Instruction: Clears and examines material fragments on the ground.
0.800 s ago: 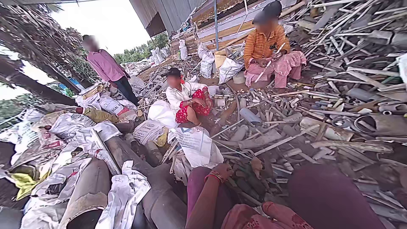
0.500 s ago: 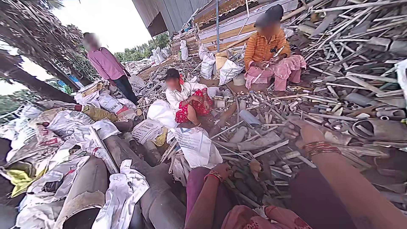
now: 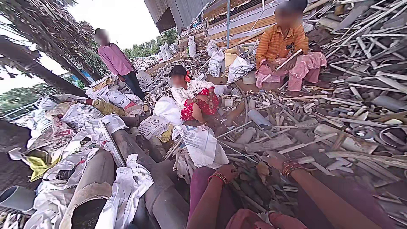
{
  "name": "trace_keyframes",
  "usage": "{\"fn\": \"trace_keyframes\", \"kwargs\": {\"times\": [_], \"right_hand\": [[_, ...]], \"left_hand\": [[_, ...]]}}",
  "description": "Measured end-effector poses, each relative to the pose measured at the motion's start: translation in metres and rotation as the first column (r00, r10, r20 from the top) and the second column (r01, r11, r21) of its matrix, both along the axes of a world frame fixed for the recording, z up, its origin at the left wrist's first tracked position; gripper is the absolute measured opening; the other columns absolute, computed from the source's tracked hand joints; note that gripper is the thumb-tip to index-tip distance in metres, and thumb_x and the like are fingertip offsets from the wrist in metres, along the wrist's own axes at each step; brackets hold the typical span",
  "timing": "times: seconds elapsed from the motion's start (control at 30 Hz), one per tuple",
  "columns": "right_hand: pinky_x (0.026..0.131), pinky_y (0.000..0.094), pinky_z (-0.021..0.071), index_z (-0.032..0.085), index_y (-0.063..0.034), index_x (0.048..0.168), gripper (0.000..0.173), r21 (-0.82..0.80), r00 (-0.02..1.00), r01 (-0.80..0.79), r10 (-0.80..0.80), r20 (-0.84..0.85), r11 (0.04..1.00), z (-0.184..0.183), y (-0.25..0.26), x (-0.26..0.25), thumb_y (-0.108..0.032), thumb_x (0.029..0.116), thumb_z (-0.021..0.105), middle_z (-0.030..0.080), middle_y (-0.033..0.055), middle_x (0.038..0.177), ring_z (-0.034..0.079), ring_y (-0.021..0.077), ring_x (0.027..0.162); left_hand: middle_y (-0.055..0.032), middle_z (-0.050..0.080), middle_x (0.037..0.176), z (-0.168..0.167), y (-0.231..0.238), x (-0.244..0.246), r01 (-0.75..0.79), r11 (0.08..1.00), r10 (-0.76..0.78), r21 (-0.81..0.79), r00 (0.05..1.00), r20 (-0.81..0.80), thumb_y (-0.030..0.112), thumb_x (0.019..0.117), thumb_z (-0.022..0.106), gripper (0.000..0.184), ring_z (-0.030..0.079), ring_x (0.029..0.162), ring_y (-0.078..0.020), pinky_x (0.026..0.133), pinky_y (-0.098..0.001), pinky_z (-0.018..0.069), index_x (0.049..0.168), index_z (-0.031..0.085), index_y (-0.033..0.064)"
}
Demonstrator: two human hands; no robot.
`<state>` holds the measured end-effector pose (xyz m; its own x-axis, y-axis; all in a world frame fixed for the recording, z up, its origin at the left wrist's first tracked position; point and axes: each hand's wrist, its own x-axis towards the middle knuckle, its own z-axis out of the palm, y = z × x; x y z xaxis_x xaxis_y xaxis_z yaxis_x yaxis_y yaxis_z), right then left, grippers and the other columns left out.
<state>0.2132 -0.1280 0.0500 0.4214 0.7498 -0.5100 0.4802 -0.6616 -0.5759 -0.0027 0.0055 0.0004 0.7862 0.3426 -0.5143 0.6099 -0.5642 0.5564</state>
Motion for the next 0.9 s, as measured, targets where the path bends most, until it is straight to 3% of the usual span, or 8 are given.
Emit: {"fn": "trace_keyframes", "kwargs": {"times": [0.1,0.27,0.43,0.53,0.7,0.9], "right_hand": [[0.111,0.0552,0.0395,0.057,0.0068,0.137,0.050,-0.186,0.980,-0.197,0.201,0.004,0.963,-0.011,0.005,-0.005,-0.035,0.1112,0.046,0.062,0.0291,0.132,0.059,0.0404,0.126],[0.111,0.0549,0.0393,0.059,0.0043,0.136,0.042,-0.165,0.975,-0.213,0.219,0.020,0.963,-0.016,0.008,-0.002,-0.025,0.1125,0.040,0.063,0.0277,0.132,0.059,0.0395,0.127],[0.111,0.0549,0.0400,0.055,0.0041,0.139,0.042,-0.149,0.979,-0.197,0.202,0.017,0.969,-0.012,0.008,-0.005,-0.026,0.1108,0.047,0.061,0.0296,0.134,0.057,0.0410,0.130],[0.106,0.0546,0.0439,0.054,0.0037,0.140,0.038,-0.147,0.984,-0.177,0.178,-0.003,0.973,-0.010,0.006,-0.008,-0.020,0.1102,0.048,0.062,0.0298,0.129,0.061,0.0405,0.122],[0.091,0.0480,0.0495,0.054,0.0013,0.139,0.035,-0.172,0.975,-0.221,0.216,-0.046,0.960,-0.003,0.001,-0.014,-0.017,0.1116,0.043,0.065,0.0250,0.116,0.065,0.0325,0.097],[0.091,0.0487,0.0485,0.058,0.0012,0.136,0.033,-0.190,0.918,-0.396,0.388,-0.079,0.898,-0.014,0.005,-0.022,-0.016,0.1106,0.045,0.066,0.0245,0.113,0.064,0.0328,0.096]], "left_hand": [[-0.0283,0.059,0.137,-0.002,0.001,0.000,0.001,1.000,-0.001,0.000,1.000,-0.015,0.020,0.1079,0.050,0.039,0.055,0.133,-0.0391,0.115,-0.0527,0.0377,0.135,0.058,-0.0067],[-0.0287,0.061,0.133,0.001,0.001,-0.004,-0.029,1.000,0.029,-0.005,0.999,-0.020,0.020,0.1077,0.050,0.038,0.058,0.128,-0.0394,0.112,-0.0533,0.0407,0.134,0.059,-0.0059],[-0.0289,0.061,0.134,0.004,0.000,-0.003,-0.028,0.999,0.027,-0.017,0.999,-0.030,0.021,0.1083,0.049,0.039,0.058,0.128,-0.0396,0.113,-0.0532,0.0405,0.135,0.058,-0.0060],[-0.0293,0.061,0.133,0.002,0.001,-0.003,-0.020,1.000,0.020,-0.015,1.000,-0.015,0.020,0.1080,0.050,0.039,0.057,0.129,-0.0400,0.113,-0.0535,0.0400,0.134,0.059,-0.0065],[-0.0283,0.062,0.133,0.001,0.000,-0.004,-0.017,1.000,0.017,0.003,1.000,0.007,0.021,0.1079,0.050,0.039,0.058,0.129,-0.0392,0.113,-0.0532,0.0397,0.134,0.060,-0.0058],[-0.0278,0.061,0.134,0.010,-0.011,-0.003,-0.075,0.983,0.092,-0.166,0.991,0.100,0.017,0.1051,0.057,0.040,0.060,0.126,-0.0366,0.112,-0.0488,0.0426,0.137,0.056,-0.0076]]}}
